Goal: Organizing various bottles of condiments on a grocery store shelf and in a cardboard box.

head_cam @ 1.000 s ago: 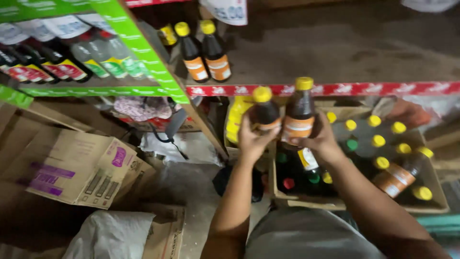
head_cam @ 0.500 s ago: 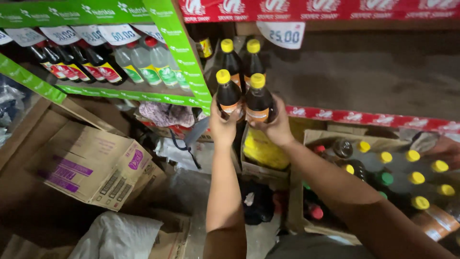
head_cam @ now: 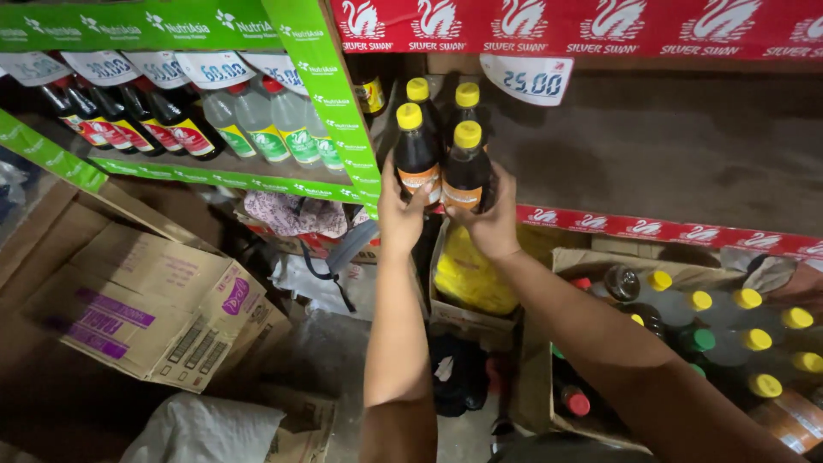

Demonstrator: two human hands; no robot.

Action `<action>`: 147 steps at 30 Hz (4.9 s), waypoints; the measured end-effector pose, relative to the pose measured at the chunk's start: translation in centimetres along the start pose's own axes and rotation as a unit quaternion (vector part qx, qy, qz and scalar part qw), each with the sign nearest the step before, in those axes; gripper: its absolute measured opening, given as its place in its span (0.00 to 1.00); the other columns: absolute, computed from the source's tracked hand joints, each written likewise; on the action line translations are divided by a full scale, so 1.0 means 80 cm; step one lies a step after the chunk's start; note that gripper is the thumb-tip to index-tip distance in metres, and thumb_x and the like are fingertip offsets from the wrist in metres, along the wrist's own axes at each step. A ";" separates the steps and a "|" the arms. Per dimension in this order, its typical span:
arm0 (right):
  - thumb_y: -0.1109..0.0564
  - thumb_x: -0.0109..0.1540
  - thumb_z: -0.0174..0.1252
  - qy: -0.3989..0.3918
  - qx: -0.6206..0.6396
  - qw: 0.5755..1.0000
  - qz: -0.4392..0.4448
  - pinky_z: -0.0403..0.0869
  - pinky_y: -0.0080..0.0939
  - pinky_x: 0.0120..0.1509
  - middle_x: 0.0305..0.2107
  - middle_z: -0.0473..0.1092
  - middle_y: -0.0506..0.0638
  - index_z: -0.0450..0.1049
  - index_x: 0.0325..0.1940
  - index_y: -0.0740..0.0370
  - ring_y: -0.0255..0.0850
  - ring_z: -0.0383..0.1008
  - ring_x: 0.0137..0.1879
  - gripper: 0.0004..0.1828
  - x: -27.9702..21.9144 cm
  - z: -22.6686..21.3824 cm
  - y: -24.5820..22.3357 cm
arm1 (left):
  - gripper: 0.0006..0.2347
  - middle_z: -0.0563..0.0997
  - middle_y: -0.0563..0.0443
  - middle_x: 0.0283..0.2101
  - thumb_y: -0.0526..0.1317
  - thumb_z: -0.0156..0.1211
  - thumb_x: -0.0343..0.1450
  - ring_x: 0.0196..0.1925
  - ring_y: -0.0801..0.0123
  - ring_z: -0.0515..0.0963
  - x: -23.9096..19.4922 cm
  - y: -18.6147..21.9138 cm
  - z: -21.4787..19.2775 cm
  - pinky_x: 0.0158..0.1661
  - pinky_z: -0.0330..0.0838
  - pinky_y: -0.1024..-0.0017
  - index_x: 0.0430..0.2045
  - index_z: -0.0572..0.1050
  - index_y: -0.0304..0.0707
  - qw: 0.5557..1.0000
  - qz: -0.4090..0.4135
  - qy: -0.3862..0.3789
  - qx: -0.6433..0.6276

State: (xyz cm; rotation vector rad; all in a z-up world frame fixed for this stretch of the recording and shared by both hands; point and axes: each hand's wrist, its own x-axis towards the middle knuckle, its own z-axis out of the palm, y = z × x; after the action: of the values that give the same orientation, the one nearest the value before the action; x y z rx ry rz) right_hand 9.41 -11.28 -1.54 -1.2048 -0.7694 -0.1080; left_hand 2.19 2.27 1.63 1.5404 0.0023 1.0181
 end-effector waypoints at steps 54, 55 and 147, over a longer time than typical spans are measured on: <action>0.63 0.56 0.68 0.096 -0.185 0.978 -0.001 0.69 0.46 0.71 0.58 0.61 0.61 0.59 0.72 0.64 0.50 0.66 0.67 0.41 0.030 -0.025 0.003 | 0.42 0.71 0.32 0.61 0.30 0.77 0.56 0.62 0.48 0.73 0.011 -0.032 0.045 0.61 0.68 0.59 0.68 0.59 0.32 0.969 0.014 0.085 0.231; 0.63 0.56 0.68 0.094 -0.185 0.978 -0.001 0.69 0.46 0.71 0.58 0.61 0.61 0.59 0.72 0.64 0.50 0.66 0.67 0.41 0.029 -0.025 0.003 | 0.42 0.71 0.32 0.61 0.30 0.77 0.56 0.62 0.48 0.73 0.005 -0.047 0.043 0.61 0.68 0.59 0.68 0.59 0.32 0.969 0.014 0.087 0.230; 0.70 0.62 0.62 0.162 -0.246 0.934 0.204 0.75 0.38 0.54 0.39 0.74 0.54 0.74 0.40 0.66 0.40 0.75 0.47 0.05 -0.316 -0.621 -0.194 | 0.27 0.79 0.35 0.53 0.46 0.73 0.64 0.56 0.44 0.78 -0.449 0.029 0.468 0.55 0.73 0.57 0.54 0.72 0.33 0.848 -0.101 -0.486 0.184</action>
State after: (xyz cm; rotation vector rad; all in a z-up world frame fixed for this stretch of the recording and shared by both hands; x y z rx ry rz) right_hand 7.04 -68.26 -11.01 -1.7482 -0.1884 -0.1566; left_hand 0.85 -47.49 -13.20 2.2139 -0.3591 -0.0298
